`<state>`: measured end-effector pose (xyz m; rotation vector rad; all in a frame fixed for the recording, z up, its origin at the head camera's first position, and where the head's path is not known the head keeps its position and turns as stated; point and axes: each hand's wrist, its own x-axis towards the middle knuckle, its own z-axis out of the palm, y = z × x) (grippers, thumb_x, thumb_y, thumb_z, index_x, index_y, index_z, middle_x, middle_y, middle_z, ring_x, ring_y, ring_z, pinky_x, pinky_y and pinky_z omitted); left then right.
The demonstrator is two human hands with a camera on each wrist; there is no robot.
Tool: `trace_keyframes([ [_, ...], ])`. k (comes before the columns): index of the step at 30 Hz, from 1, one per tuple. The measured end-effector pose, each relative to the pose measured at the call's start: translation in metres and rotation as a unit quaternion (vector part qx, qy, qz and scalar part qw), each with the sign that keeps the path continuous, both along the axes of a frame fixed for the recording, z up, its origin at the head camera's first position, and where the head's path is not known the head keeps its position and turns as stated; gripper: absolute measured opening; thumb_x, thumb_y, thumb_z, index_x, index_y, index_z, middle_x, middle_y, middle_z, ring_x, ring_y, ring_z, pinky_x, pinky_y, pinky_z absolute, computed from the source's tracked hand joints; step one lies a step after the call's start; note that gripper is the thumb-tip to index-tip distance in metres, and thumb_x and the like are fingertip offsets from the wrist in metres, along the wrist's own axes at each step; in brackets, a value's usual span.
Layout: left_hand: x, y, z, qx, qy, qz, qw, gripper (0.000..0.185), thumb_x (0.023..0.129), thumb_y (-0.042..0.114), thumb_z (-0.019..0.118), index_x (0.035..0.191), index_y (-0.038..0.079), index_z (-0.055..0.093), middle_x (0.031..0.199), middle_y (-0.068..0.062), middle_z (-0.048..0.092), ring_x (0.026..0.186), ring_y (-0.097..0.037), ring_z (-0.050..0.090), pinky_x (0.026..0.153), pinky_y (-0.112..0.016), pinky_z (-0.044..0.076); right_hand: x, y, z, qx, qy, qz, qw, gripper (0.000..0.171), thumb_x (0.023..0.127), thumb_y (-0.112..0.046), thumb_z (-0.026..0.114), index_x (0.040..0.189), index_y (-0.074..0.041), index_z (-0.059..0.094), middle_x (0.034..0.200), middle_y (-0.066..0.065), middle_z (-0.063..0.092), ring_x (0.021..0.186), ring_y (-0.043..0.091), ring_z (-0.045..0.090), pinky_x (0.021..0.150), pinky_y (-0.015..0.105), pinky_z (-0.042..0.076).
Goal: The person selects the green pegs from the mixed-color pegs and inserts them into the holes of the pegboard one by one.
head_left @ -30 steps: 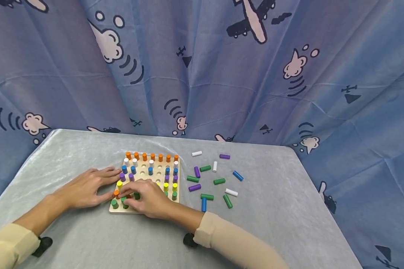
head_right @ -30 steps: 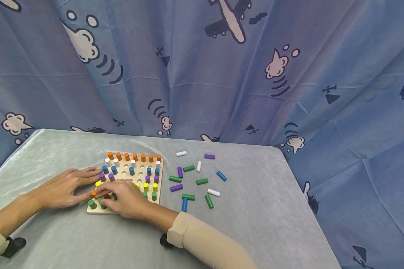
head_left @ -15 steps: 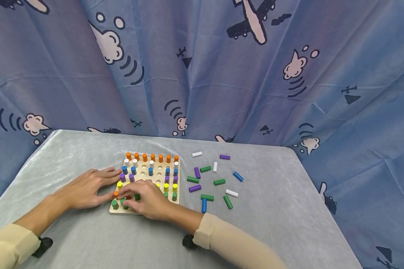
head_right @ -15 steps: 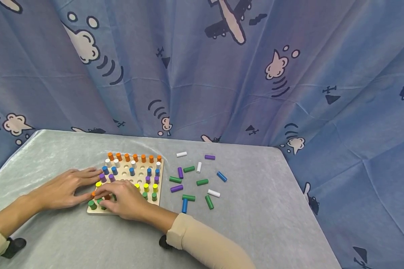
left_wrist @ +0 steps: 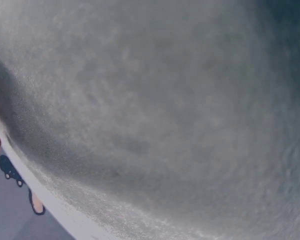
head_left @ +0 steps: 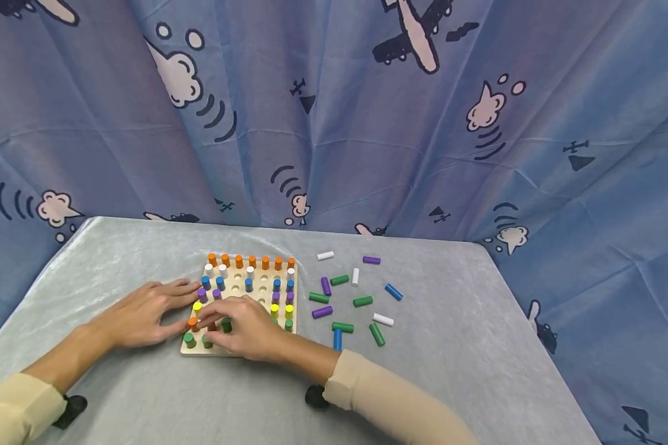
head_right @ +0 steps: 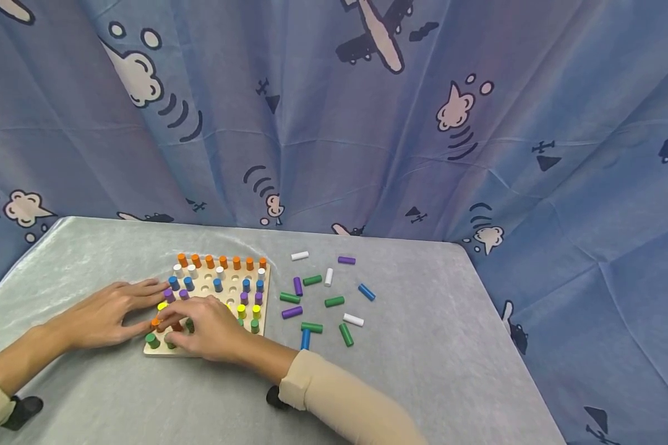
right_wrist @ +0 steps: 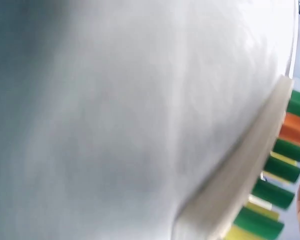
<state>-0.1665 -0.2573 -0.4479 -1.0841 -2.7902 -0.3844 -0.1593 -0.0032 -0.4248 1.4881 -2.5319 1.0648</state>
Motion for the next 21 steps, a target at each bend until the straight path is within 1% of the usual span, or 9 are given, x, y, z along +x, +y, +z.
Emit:
trace_keyframes([
  [3, 0.0, 0.001, 0.0, -0.004, -0.002, 0.001, 1.0, 0.054, 0.091, 0.037, 0.067, 0.132, 0.001, 0.063, 0.143, -0.011, 0.056, 0.129, -0.037, 0.053, 0.093, -0.058, 0.046, -0.005, 0.01, 0.008, -0.003, -0.014, -0.01, 1.0, 0.03, 0.088, -0.013, 0.077, 0.117, -0.008, 0.069, 0.103, -0.004, 0.076, 0.103, 0.002, 0.065, 0.099, 0.018, 0.04],
  [4, 0.0, 0.001, 0.0, -0.005, -0.004, 0.002, 1.0, 0.055, 0.091, 0.038, 0.067, 0.132, 0.001, 0.063, 0.143, -0.011, 0.056, 0.129, -0.037, 0.053, 0.093, -0.058, 0.046, -0.007, 0.014, 0.009, -0.002, -0.016, -0.016, 1.0, 0.03, 0.089, -0.013, 0.076, 0.118, -0.008, 0.069, 0.103, -0.004, 0.076, 0.106, 0.002, 0.064, 0.1, 0.018, 0.04],
  [6, -0.001, 0.0, 0.0, -0.009, -0.007, 0.003, 0.9999, 0.055, 0.092, 0.038, 0.067, 0.132, 0.001, 0.063, 0.143, -0.011, 0.056, 0.13, -0.037, 0.053, 0.093, -0.058, 0.046, -0.013, 0.024, 0.012, -0.005, -0.027, -0.029, 0.999, 0.03, 0.089, -0.012, 0.075, 0.118, -0.007, 0.069, 0.104, -0.003, 0.075, 0.106, 0.003, 0.064, 0.098, 0.019, 0.042],
  [7, 0.0, 0.0, 0.0, -0.01, -0.008, 0.003, 0.9999, 0.055, 0.092, 0.038, 0.067, 0.132, 0.001, 0.063, 0.143, -0.011, 0.055, 0.13, -0.037, 0.053, 0.093, -0.058, 0.046, -0.016, 0.029, 0.012, -0.01, -0.036, -0.037, 0.999, 0.029, 0.09, -0.01, 0.074, 0.118, -0.006, 0.069, 0.104, -0.002, 0.075, 0.105, 0.004, 0.065, 0.093, 0.019, 0.045],
  [9, 0.0, 0.0, -0.001, -0.012, -0.009, 0.004, 0.9999, 0.055, 0.092, 0.039, 0.067, 0.133, 0.001, 0.063, 0.143, -0.011, 0.055, 0.13, -0.037, 0.053, 0.093, -0.057, 0.046, -0.022, 0.04, 0.013, -0.017, -0.051, -0.053, 0.997, 0.028, 0.09, -0.008, 0.073, 0.117, -0.005, 0.068, 0.104, 0.0, 0.075, 0.102, 0.006, 0.066, 0.085, 0.023, 0.05],
  [13, 0.001, -0.001, -0.001, -0.013, -0.004, 0.004, 0.9999, 0.055, 0.091, 0.038, 0.067, 0.133, 0.002, 0.063, 0.143, -0.011, 0.056, 0.13, -0.037, 0.053, 0.093, -0.056, 0.046, -0.034, 0.063, 0.015, -0.027, -0.068, -0.08, 0.994, 0.029, 0.09, -0.006, 0.073, 0.118, -0.003, 0.067, 0.103, 0.004, 0.075, 0.096, 0.015, 0.069, 0.076, 0.036, 0.054],
  [15, 0.001, -0.001, -0.001, -0.013, -0.003, 0.003, 0.9999, 0.055, 0.091, 0.038, 0.067, 0.132, 0.002, 0.063, 0.143, -0.011, 0.056, 0.13, -0.037, 0.053, 0.093, -0.056, 0.046, -0.04, 0.075, 0.016, -0.023, -0.073, -0.093, 0.993, 0.031, 0.09, -0.006, 0.073, 0.12, -0.002, 0.066, 0.104, 0.006, 0.075, 0.097, 0.019, 0.069, 0.082, 0.041, 0.053],
  [17, 0.0, -0.001, -0.001, -0.013, -0.005, 0.002, 0.9999, 0.055, 0.091, 0.039, 0.067, 0.133, 0.002, 0.063, 0.144, -0.01, 0.055, 0.13, -0.036, 0.053, 0.093, -0.057, 0.046, -0.046, 0.088, 0.018, -0.018, -0.078, -0.111, 0.991, 0.033, 0.089, -0.006, 0.074, 0.121, -0.002, 0.065, 0.106, 0.006, 0.075, 0.098, 0.022, 0.068, 0.085, 0.045, 0.051],
  [21, 0.0, 0.0, 0.0, -0.014, -0.01, 0.005, 0.9998, 0.055, 0.092, 0.039, 0.067, 0.133, 0.002, 0.063, 0.144, -0.01, 0.055, 0.131, -0.036, 0.052, 0.093, -0.057, 0.046, -0.059, 0.116, 0.016, -0.011, -0.081, -0.159, 0.984, 0.035, 0.089, -0.005, 0.074, 0.123, -0.005, 0.065, 0.108, 0.007, 0.074, 0.098, 0.022, 0.066, 0.091, 0.052, 0.049],
])
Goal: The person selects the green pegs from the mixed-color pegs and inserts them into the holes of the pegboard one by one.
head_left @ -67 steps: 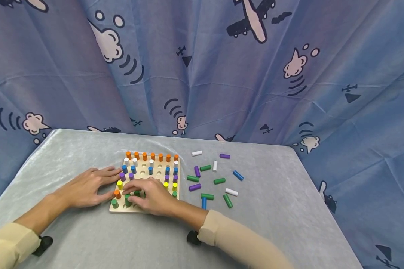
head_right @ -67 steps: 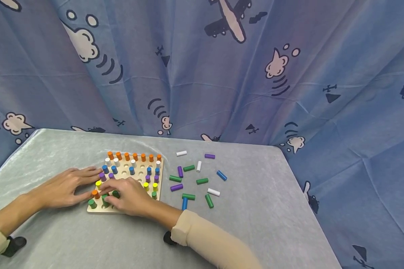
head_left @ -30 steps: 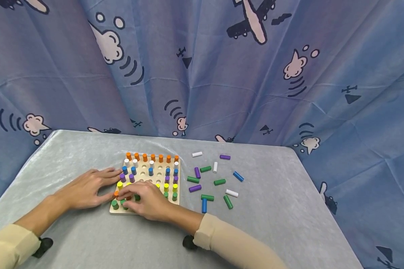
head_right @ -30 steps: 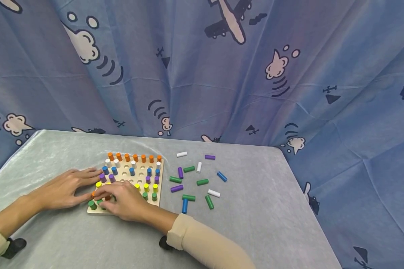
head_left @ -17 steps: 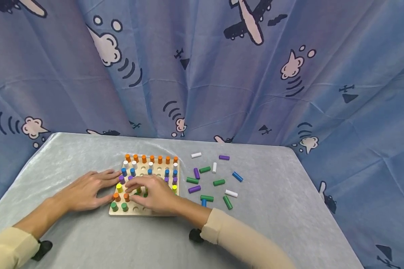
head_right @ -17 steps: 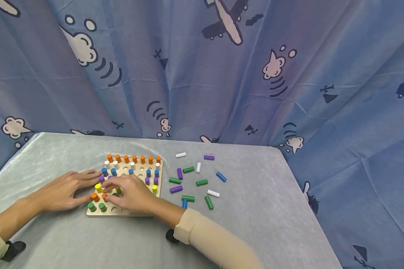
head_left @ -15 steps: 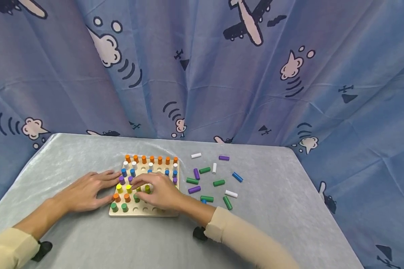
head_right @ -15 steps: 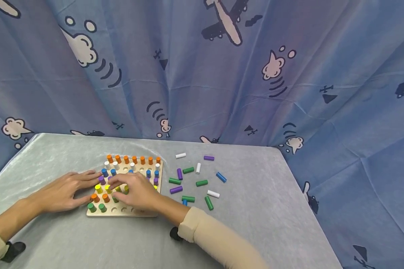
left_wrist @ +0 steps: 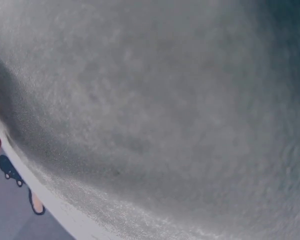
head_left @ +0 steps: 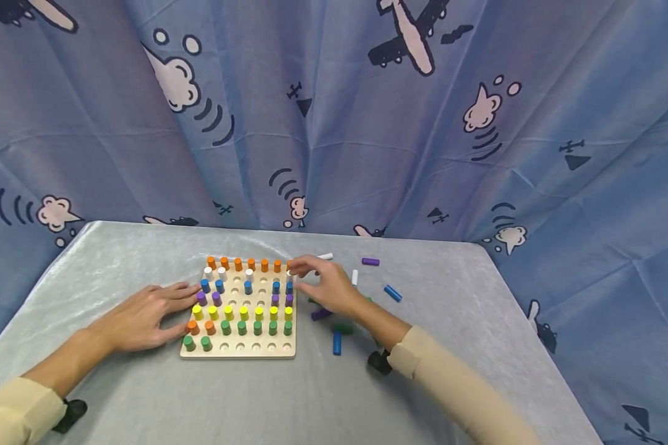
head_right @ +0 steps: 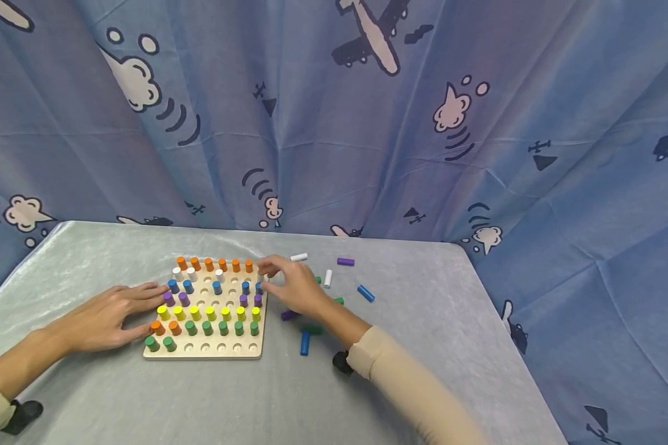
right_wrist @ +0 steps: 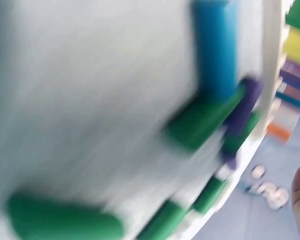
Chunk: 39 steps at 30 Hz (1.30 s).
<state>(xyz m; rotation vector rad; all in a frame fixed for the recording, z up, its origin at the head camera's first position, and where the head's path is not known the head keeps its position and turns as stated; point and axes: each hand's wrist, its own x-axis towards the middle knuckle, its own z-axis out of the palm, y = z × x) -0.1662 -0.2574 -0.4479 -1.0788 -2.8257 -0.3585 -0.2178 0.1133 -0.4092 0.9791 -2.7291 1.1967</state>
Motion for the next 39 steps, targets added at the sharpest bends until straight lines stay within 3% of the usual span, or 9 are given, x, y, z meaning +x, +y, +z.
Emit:
trace_keyframes([
  [6, 0.0, 0.001, 0.0, 0.001, 0.004, -0.001, 1.0, 0.055, 0.091, 0.038, 0.068, 0.132, 0.001, 0.064, 0.143, -0.011, 0.056, 0.13, -0.037, 0.053, 0.093, -0.057, 0.046, -0.018, 0.044, -0.008, 0.027, -0.011, -0.063, 0.998, 0.038, 0.087, -0.005, 0.076, 0.123, -0.005, 0.065, 0.108, 0.005, 0.074, 0.102, 0.023, 0.066, 0.092, 0.051, 0.049],
  [14, 0.0, 0.001, -0.001, 0.004, 0.012, -0.002, 0.9999, 0.054, 0.09, 0.036, 0.068, 0.131, 0.001, 0.064, 0.143, -0.012, 0.056, 0.129, -0.037, 0.053, 0.093, -0.057, 0.046, -0.028, 0.08, -0.017, 0.053, -0.027, -0.088, 0.994, 0.04, 0.086, -0.002, 0.075, 0.125, -0.002, 0.065, 0.107, 0.009, 0.074, 0.108, 0.028, 0.065, 0.094, 0.053, 0.048],
  [23, 0.0, 0.002, 0.001, 0.002, 0.015, -0.003, 0.9999, 0.054, 0.089, 0.035, 0.069, 0.131, 0.001, 0.064, 0.142, -0.012, 0.057, 0.128, -0.037, 0.054, 0.092, -0.057, 0.047, -0.031, 0.092, -0.027, 0.086, -0.041, -0.087, 0.992, 0.037, 0.084, 0.005, 0.074, 0.12, 0.0, 0.067, 0.105, 0.009, 0.073, 0.108, 0.027, 0.065, 0.103, 0.048, 0.043],
  [39, 0.0, 0.002, 0.001, 0.005, 0.015, -0.001, 0.9999, 0.054, 0.089, 0.034, 0.069, 0.131, 0.001, 0.064, 0.141, -0.012, 0.057, 0.129, -0.037, 0.054, 0.091, -0.055, 0.047, -0.038, 0.089, -0.036, 0.104, -0.025, -0.087, 0.99, 0.032, 0.084, 0.002, 0.074, 0.116, -0.002, 0.069, 0.102, 0.007, 0.073, 0.102, 0.025, 0.066, 0.095, 0.047, 0.049],
])
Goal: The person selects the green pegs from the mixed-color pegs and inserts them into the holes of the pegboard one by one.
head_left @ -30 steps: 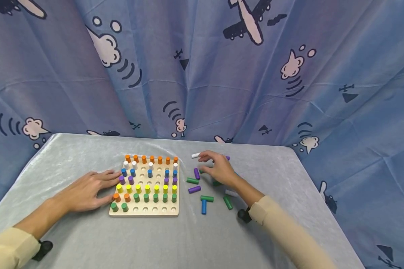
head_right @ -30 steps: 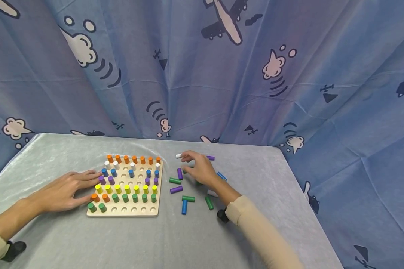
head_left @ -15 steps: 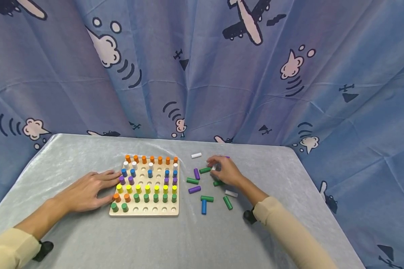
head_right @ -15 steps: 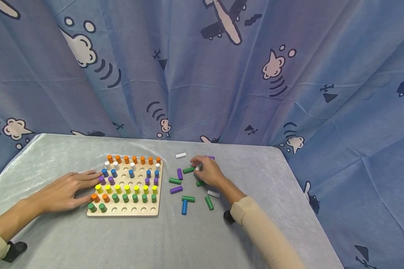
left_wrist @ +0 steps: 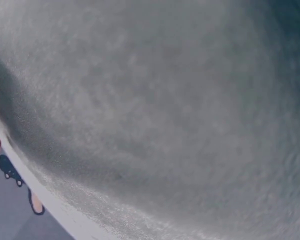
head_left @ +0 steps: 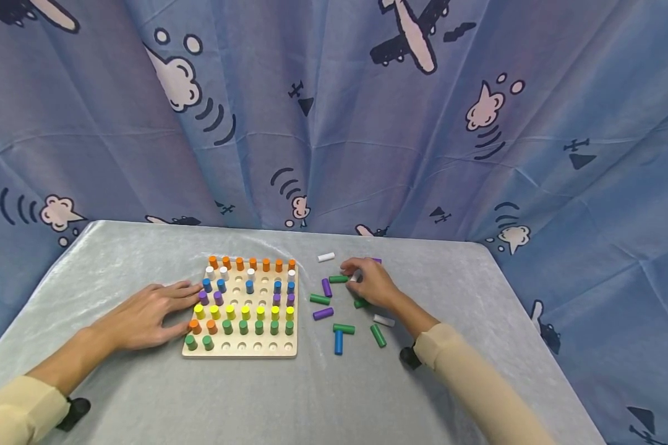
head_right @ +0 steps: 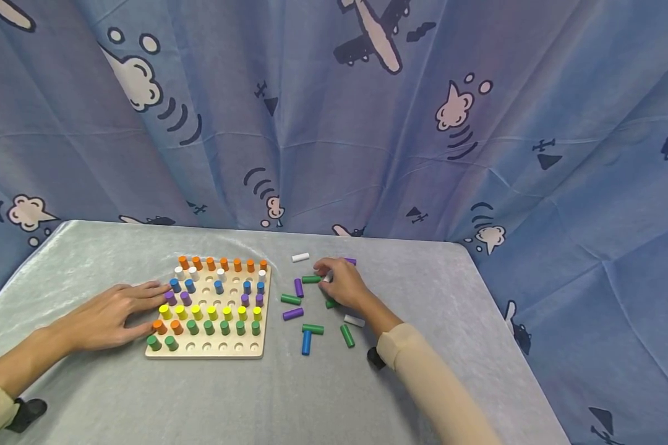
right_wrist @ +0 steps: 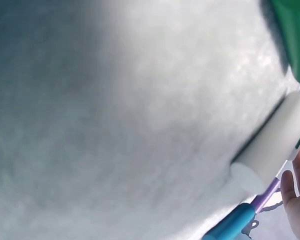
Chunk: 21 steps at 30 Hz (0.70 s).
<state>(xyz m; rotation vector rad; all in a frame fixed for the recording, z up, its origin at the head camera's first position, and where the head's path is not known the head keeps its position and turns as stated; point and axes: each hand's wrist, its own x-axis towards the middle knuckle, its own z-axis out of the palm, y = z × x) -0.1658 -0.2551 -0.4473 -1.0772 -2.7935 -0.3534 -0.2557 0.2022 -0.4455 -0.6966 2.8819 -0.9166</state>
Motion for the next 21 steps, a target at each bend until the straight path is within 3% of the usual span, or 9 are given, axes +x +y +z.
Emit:
trace_keyframes([
  [10, -0.0008, 0.0002, -0.0002, 0.001, -0.005, -0.001, 1.0, 0.054, 0.09, 0.034, 0.069, 0.132, 0.001, 0.063, 0.142, -0.012, 0.056, 0.129, -0.036, 0.053, 0.092, -0.055, 0.047, -0.0006, -0.0024, 0.0015, 0.0, 0.024, -0.001, 1.0, 0.028, 0.084, 0.001, 0.073, 0.112, -0.003, 0.071, 0.096, 0.005, 0.072, 0.092, 0.023, 0.064, 0.084, 0.045, 0.05],
  [21, -0.0009, -0.0013, -0.0004, 0.0, -0.007, 0.0, 1.0, 0.055, 0.091, 0.036, 0.068, 0.132, 0.001, 0.063, 0.143, -0.011, 0.056, 0.13, -0.036, 0.053, 0.092, -0.056, 0.047, 0.0029, -0.0034, 0.008, -0.011, 0.029, -0.008, 0.999, 0.031, 0.087, -0.001, 0.074, 0.117, -0.003, 0.069, 0.102, 0.007, 0.073, 0.105, 0.028, 0.063, 0.096, 0.049, 0.047],
])
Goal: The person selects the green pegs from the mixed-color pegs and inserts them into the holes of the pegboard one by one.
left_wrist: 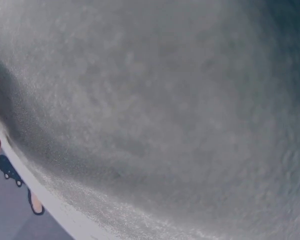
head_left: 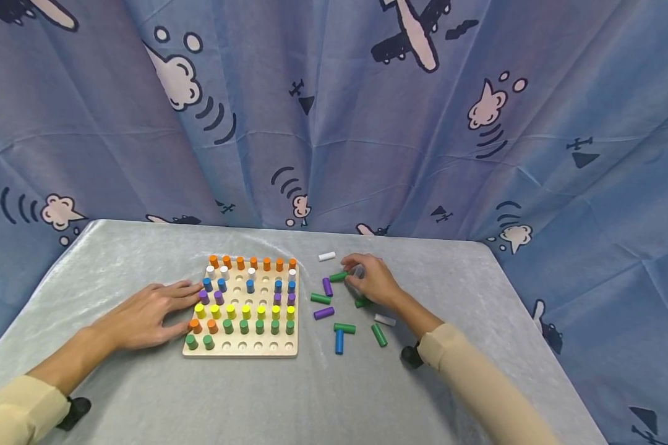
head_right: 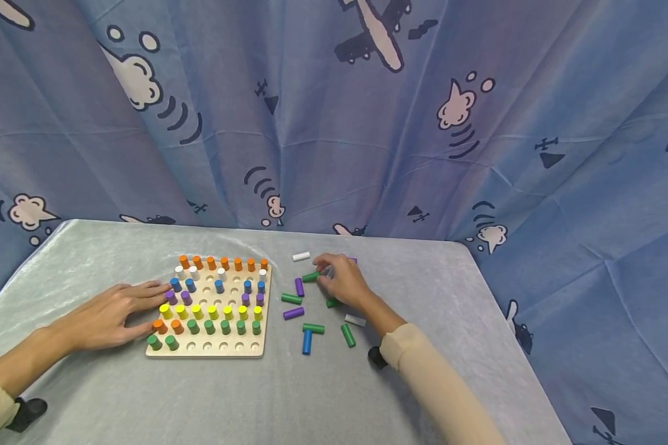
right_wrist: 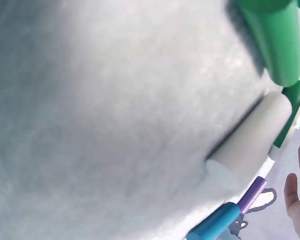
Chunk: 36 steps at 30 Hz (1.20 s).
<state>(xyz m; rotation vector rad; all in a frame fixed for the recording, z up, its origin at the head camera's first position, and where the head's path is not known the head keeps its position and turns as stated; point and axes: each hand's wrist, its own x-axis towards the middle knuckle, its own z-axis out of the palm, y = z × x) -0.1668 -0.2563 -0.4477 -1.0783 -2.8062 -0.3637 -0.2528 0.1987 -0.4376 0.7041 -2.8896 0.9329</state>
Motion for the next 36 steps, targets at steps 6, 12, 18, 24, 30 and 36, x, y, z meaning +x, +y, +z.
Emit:
trace_keyframes([
  [6, 0.001, 0.0, 0.0, 0.001, -0.006, 0.002, 1.0, 0.054, 0.091, 0.036, 0.068, 0.132, 0.001, 0.063, 0.143, -0.011, 0.056, 0.13, -0.036, 0.053, 0.092, -0.056, 0.046, 0.003, -0.002, 0.005, -0.015, 0.006, -0.002, 1.0, 0.031, 0.087, -0.002, 0.074, 0.118, -0.002, 0.069, 0.102, 0.006, 0.073, 0.108, 0.029, 0.062, 0.094, 0.05, 0.048],
  [12, 0.001, 0.0, -0.001, -0.001, -0.009, 0.005, 0.9999, 0.055, 0.091, 0.037, 0.067, 0.133, 0.002, 0.063, 0.143, -0.011, 0.055, 0.131, -0.036, 0.052, 0.093, -0.055, 0.046, 0.004, -0.005, 0.007, -0.025, 0.015, 0.004, 1.0, 0.031, 0.087, -0.002, 0.074, 0.118, -0.002, 0.069, 0.101, 0.007, 0.073, 0.106, 0.03, 0.063, 0.089, 0.05, 0.048],
  [18, 0.001, 0.0, -0.001, 0.0, -0.006, 0.006, 1.0, 0.055, 0.091, 0.037, 0.067, 0.134, 0.002, 0.062, 0.144, -0.011, 0.055, 0.131, -0.036, 0.052, 0.093, -0.055, 0.046, 0.004, -0.009, 0.006, -0.037, 0.011, 0.006, 0.999, 0.031, 0.087, -0.001, 0.074, 0.118, -0.001, 0.069, 0.101, 0.008, 0.073, 0.104, 0.029, 0.066, 0.091, 0.05, 0.05],
  [24, 0.001, 0.0, 0.0, -0.004, -0.014, 0.01, 0.9998, 0.055, 0.092, 0.038, 0.066, 0.134, 0.002, 0.062, 0.145, -0.01, 0.054, 0.132, -0.035, 0.051, 0.094, -0.055, 0.045, 0.003, -0.011, 0.005, -0.038, 0.011, 0.005, 0.999, 0.031, 0.088, -0.001, 0.073, 0.118, -0.003, 0.068, 0.102, 0.007, 0.074, 0.103, 0.026, 0.067, 0.09, 0.05, 0.049],
  [30, 0.001, -0.001, -0.001, -0.004, -0.012, 0.009, 0.9999, 0.055, 0.092, 0.038, 0.066, 0.134, 0.002, 0.062, 0.145, -0.01, 0.054, 0.132, -0.035, 0.051, 0.093, -0.055, 0.046, 0.003, -0.016, 0.008, -0.046, 0.02, 0.011, 0.999, 0.03, 0.088, -0.001, 0.073, 0.117, -0.002, 0.068, 0.102, 0.008, 0.074, 0.104, 0.027, 0.066, 0.092, 0.051, 0.049],
  [36, 0.0, 0.0, -0.001, -0.004, -0.009, 0.007, 0.9999, 0.055, 0.092, 0.038, 0.066, 0.134, 0.002, 0.062, 0.144, -0.01, 0.054, 0.131, -0.035, 0.052, 0.093, -0.055, 0.046, 0.012, -0.027, 0.016, -0.045, 0.022, 0.025, 0.998, 0.03, 0.088, -0.001, 0.073, 0.117, -0.002, 0.068, 0.102, 0.007, 0.074, 0.104, 0.026, 0.066, 0.093, 0.05, 0.049],
])
